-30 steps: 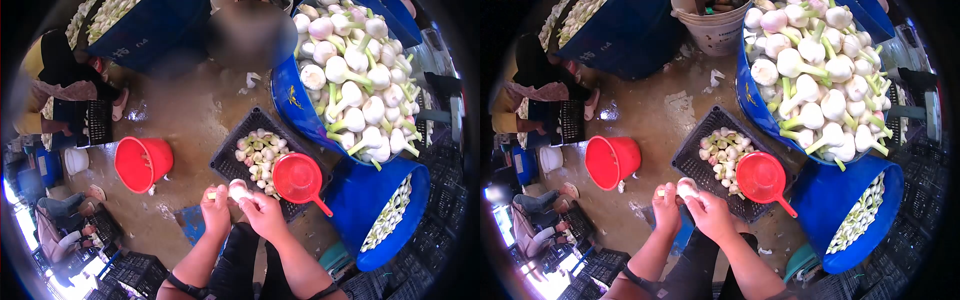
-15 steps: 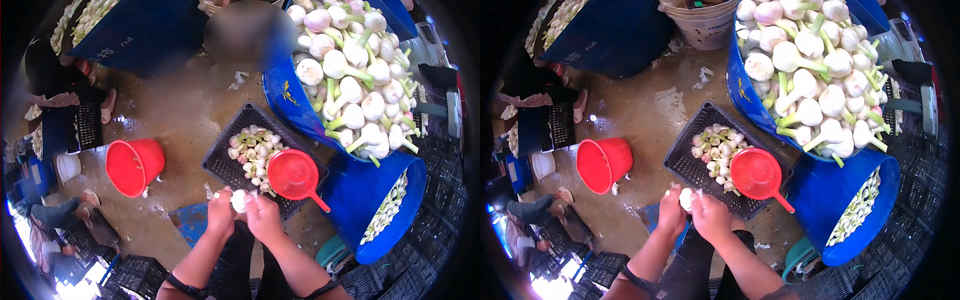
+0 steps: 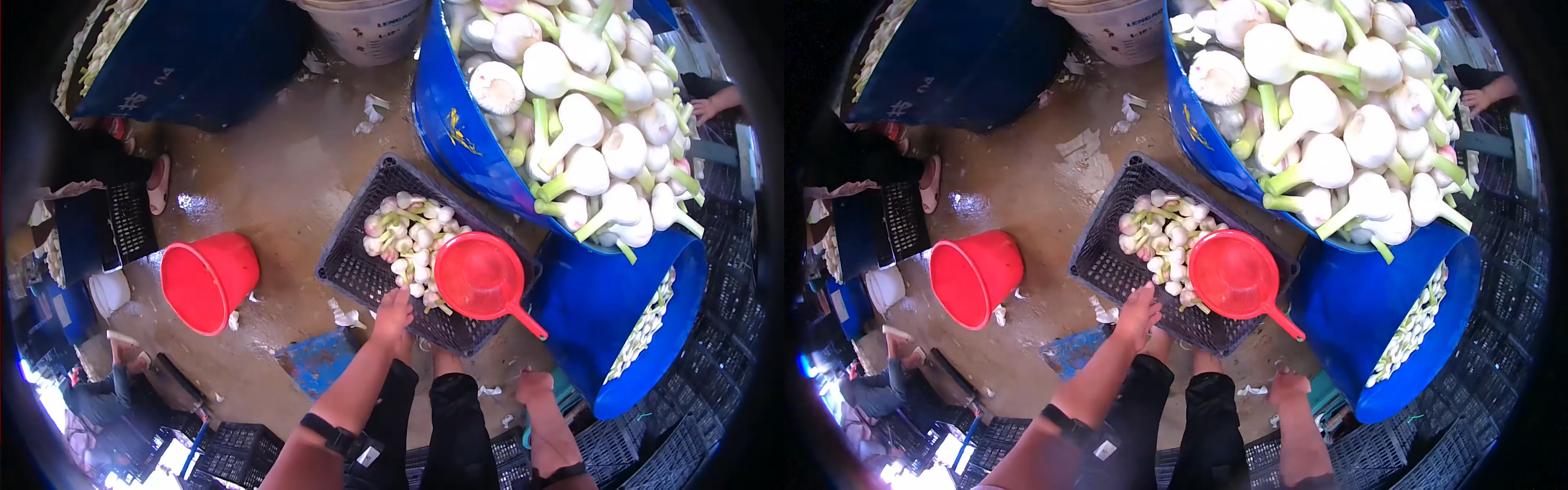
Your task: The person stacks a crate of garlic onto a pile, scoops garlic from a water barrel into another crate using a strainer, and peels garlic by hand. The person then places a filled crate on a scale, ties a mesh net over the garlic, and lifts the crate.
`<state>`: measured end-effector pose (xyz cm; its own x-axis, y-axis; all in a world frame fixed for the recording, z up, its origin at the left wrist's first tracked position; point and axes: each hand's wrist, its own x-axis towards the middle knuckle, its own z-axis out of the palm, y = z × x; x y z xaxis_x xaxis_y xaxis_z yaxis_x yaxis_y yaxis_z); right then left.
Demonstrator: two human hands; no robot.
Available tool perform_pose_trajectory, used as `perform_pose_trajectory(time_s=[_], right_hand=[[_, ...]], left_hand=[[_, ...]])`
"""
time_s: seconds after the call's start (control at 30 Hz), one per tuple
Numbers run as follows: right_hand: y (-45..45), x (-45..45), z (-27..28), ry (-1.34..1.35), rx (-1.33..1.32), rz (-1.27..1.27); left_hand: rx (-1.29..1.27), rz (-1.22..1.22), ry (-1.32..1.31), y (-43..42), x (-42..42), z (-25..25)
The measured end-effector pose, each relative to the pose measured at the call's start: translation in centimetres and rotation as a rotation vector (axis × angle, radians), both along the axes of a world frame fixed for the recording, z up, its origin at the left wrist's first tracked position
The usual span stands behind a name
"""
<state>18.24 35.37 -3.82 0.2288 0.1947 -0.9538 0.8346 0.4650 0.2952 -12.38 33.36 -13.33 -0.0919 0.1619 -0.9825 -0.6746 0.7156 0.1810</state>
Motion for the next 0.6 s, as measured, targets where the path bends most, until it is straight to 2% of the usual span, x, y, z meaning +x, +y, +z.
perform_pose_trajectory(time_s=[0.07,0.1,0.17,0.23,0.3,0.33,0.4,0.47,0.5,0.6], right_hand=[[1.6,-1.6,0.2,-0.023,-0.128,0.017],[2.4,-2.3,0.1,-0.011,0.111,-0.089],[3.3,-3.5,-1.0,0.236,0.692,-0.119],[6.1,-5.5,-1.6,0.467,1.017,-0.061],[6.7,-5.1,-3.9,0.412,0.962,-0.064],[6.6,-4.7,-5.5,0.363,0.907,-0.055],[5.5,-4.0,-7.7,0.329,0.882,-0.034],[5.0,-4.4,-8.2,0.335,0.850,-0.227],[4.5,-4.7,-7.9,0.337,0.844,-0.226],[1.2,-4.4,-6.8,0.462,0.871,-0.812]], left_hand=[[0.078,-0.101,0.040,-1.7,0.4,-0.2],[0.081,-0.099,0.132,-2.4,0.3,-0.4],[0.067,-0.190,0.236,-2.8,-0.9,-1.0],[0.056,-0.281,0.337,-3.3,-2.4,-3.2],[0.220,-0.391,0.681,-3.3,-4.0,-7.9],[0.219,-0.396,0.686,-2.3,-4.8,-8.8],[0.441,-0.756,1.125,0.8,-6.1,-10.7],[0.395,-0.830,1.079,3.0,-6.3,-13.0],[0.343,-0.901,1.025,3.6,-6.3,-14.1],[0.190,-1.037,1.087,4.0,-5.1,-16.9]])
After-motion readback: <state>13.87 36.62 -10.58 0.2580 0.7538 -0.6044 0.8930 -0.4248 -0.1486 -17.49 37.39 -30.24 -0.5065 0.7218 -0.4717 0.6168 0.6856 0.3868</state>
